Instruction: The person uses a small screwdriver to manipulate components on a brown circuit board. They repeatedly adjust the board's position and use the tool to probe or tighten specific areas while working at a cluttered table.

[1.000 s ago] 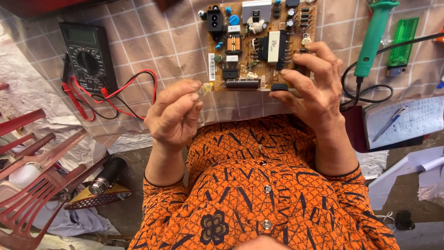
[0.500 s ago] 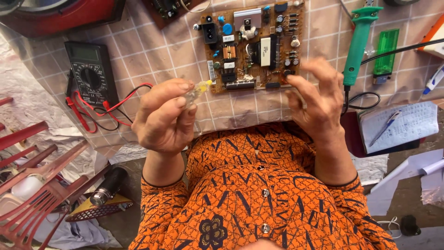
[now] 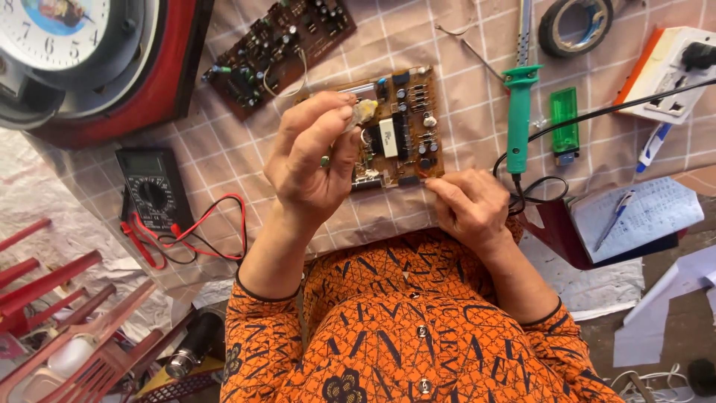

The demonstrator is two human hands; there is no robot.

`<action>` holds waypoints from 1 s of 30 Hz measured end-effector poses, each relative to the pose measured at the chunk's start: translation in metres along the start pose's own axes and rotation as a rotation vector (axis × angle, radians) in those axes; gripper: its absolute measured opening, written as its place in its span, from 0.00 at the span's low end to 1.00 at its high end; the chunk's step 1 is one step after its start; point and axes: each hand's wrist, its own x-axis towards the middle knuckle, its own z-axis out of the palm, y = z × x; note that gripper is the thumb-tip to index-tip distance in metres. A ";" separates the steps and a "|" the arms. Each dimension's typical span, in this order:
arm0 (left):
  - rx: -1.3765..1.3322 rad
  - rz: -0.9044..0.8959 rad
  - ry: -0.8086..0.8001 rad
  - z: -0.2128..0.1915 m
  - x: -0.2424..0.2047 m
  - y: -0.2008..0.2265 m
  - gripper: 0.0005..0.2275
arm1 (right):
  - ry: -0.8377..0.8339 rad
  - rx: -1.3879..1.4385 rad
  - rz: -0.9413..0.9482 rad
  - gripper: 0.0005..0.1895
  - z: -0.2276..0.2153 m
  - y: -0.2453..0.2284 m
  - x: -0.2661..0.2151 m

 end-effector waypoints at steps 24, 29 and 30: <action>0.109 0.072 0.048 -0.017 -0.017 -0.006 0.05 | 0.015 0.006 -0.044 0.09 -0.005 -0.004 0.011; 0.117 0.107 0.044 -0.017 -0.021 -0.006 0.04 | 0.017 0.019 -0.040 0.08 -0.005 -0.004 0.010; 0.119 0.115 0.043 -0.017 -0.022 -0.006 0.04 | 0.013 0.020 -0.038 0.08 -0.005 -0.004 0.010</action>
